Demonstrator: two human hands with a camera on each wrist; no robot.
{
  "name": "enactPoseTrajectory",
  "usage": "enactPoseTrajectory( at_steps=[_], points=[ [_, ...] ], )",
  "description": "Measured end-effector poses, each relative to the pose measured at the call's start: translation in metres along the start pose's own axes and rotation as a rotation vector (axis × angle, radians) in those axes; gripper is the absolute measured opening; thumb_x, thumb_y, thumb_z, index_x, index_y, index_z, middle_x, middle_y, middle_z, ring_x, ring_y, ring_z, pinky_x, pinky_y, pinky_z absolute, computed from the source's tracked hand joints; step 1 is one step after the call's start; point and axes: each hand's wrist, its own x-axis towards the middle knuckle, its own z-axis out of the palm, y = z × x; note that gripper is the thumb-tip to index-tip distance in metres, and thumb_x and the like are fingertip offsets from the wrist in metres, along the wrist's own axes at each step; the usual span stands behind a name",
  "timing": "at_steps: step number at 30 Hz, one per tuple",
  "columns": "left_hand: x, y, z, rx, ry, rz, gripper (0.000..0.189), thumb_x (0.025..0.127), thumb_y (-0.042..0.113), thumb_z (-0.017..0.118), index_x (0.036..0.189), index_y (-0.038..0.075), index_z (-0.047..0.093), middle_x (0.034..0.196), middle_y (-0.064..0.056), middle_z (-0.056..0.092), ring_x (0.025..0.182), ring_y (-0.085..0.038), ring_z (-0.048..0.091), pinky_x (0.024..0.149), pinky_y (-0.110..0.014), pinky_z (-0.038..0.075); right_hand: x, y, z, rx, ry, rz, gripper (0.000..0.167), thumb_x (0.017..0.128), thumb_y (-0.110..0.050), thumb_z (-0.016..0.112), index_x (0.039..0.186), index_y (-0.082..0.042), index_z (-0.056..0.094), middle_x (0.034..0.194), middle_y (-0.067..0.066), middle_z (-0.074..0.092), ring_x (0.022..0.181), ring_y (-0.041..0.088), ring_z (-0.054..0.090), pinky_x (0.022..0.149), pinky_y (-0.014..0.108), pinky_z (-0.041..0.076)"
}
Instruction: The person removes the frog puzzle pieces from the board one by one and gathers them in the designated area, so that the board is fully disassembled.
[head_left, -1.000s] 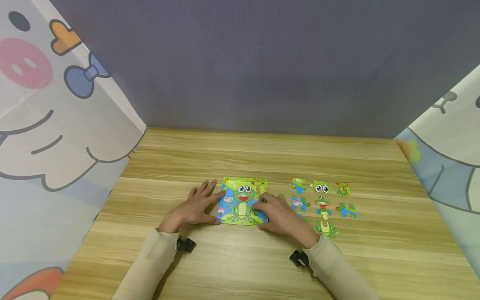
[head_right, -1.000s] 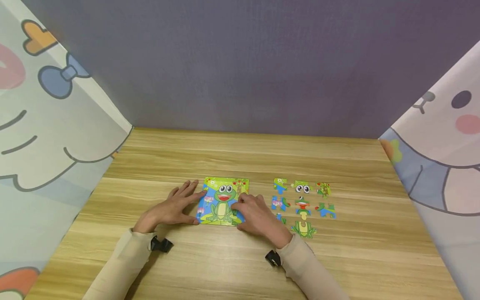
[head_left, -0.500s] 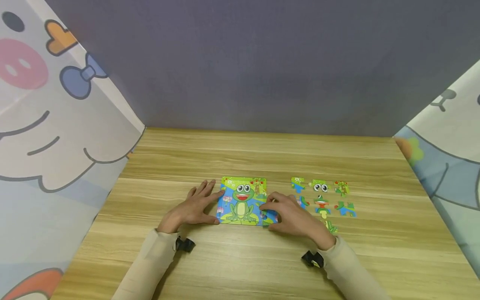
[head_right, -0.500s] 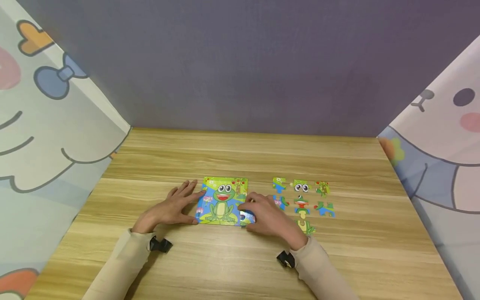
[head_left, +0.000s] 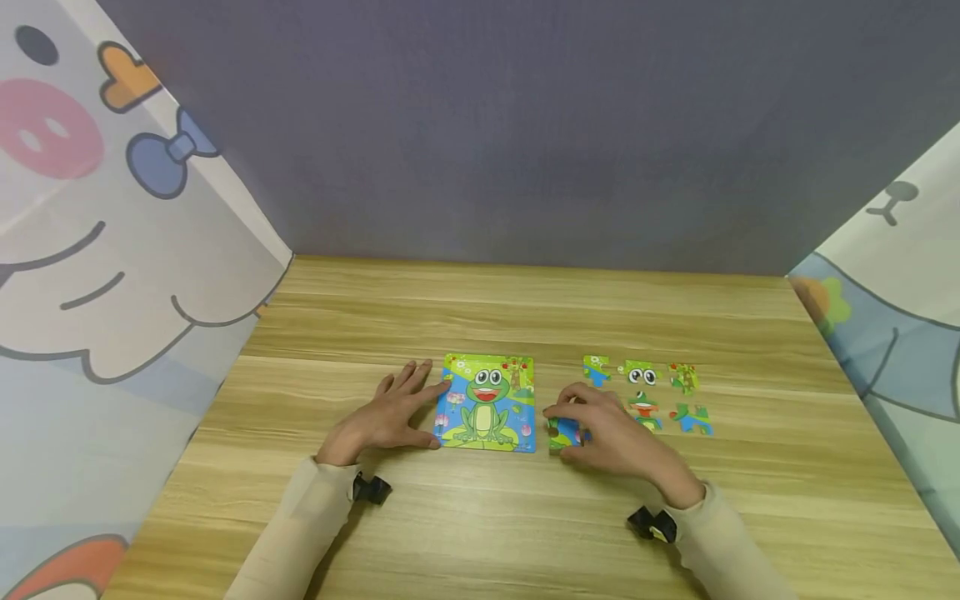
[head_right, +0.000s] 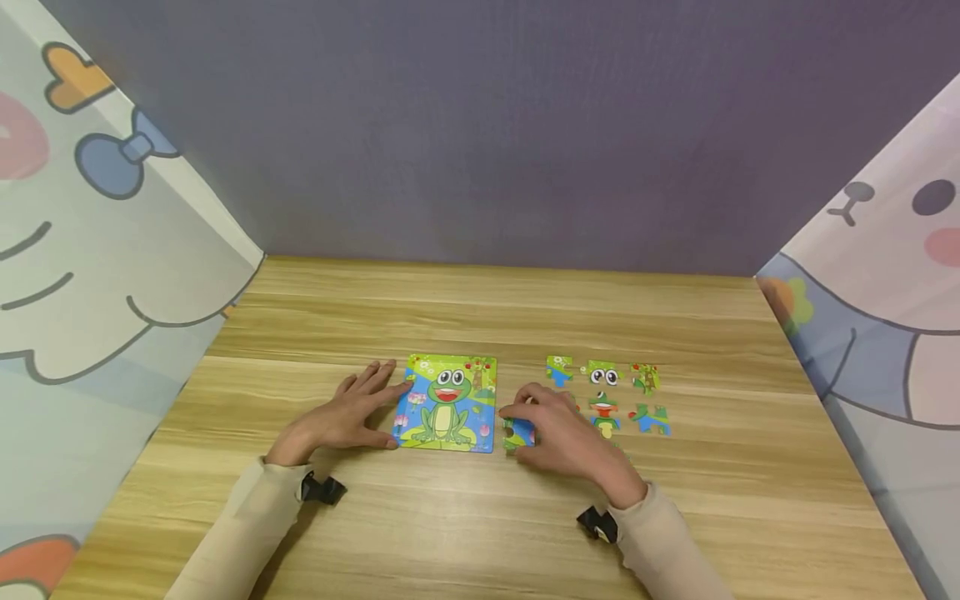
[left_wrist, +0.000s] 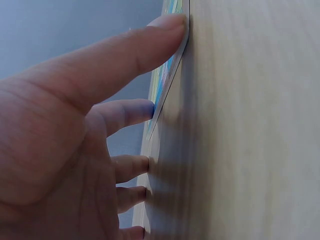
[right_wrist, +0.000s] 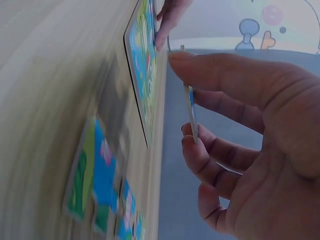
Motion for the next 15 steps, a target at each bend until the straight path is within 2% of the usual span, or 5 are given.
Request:
enactPoseTrajectory(
  at_steps=[3, 10, 13, 15],
  points=[
    [0.000, 0.000, 0.000, -0.001, -0.001, 0.000, 0.090, 0.084, 0.044, 0.078, 0.158, 0.016, 0.033, 0.168, -0.025, 0.005, 0.155, -0.050, 0.001, 0.116, -0.076, 0.006, -0.006, 0.004, -0.004, -0.018, 0.024, 0.005, 0.048, 0.072, -0.017, 0.090, 0.117, -0.016, 0.074, 0.115, -0.001, 0.061, 0.102, 0.013, 0.057, 0.093, 0.050, 0.041],
    [0.000, 0.000, 0.000, -0.004, -0.001, -0.002, 0.090, 0.084, 0.044, 0.078, 0.158, 0.016, 0.033, 0.168, -0.025, 0.005, 0.155, -0.050, 0.001, 0.117, -0.075, 0.006, -0.023, 0.019, -0.011, -0.072, 0.091, -0.005, 0.049, 0.068, -0.015, 0.091, 0.114, -0.015, 0.074, 0.113, -0.001, 0.063, 0.100, 0.015, 0.061, 0.089, 0.055, 0.045],
    [0.000, 0.000, 0.000, -0.005, -0.001, 0.003, 0.090, 0.085, 0.044, 0.078, 0.158, 0.016, 0.033, 0.168, -0.025, 0.005, 0.155, -0.050, 0.000, 0.116, -0.076, 0.005, -0.031, 0.025, -0.014, -0.083, 0.125, -0.016, 0.051, 0.065, -0.012, 0.092, 0.112, -0.014, 0.075, 0.113, 0.000, 0.064, 0.097, 0.015, 0.061, 0.084, 0.050, 0.045],
    [0.000, 0.000, 0.000, -0.006, -0.001, 0.004, 0.090, 0.085, 0.044, 0.078, 0.158, 0.016, 0.033, 0.168, -0.025, 0.005, 0.155, -0.050, 0.000, 0.116, -0.076, 0.005, -0.036, 0.029, -0.016, -0.077, 0.136, -0.014, 0.051, 0.065, -0.010, 0.091, 0.113, -0.014, 0.074, 0.112, 0.000, 0.064, 0.092, 0.011, 0.059, 0.081, 0.042, 0.043]
  ],
)
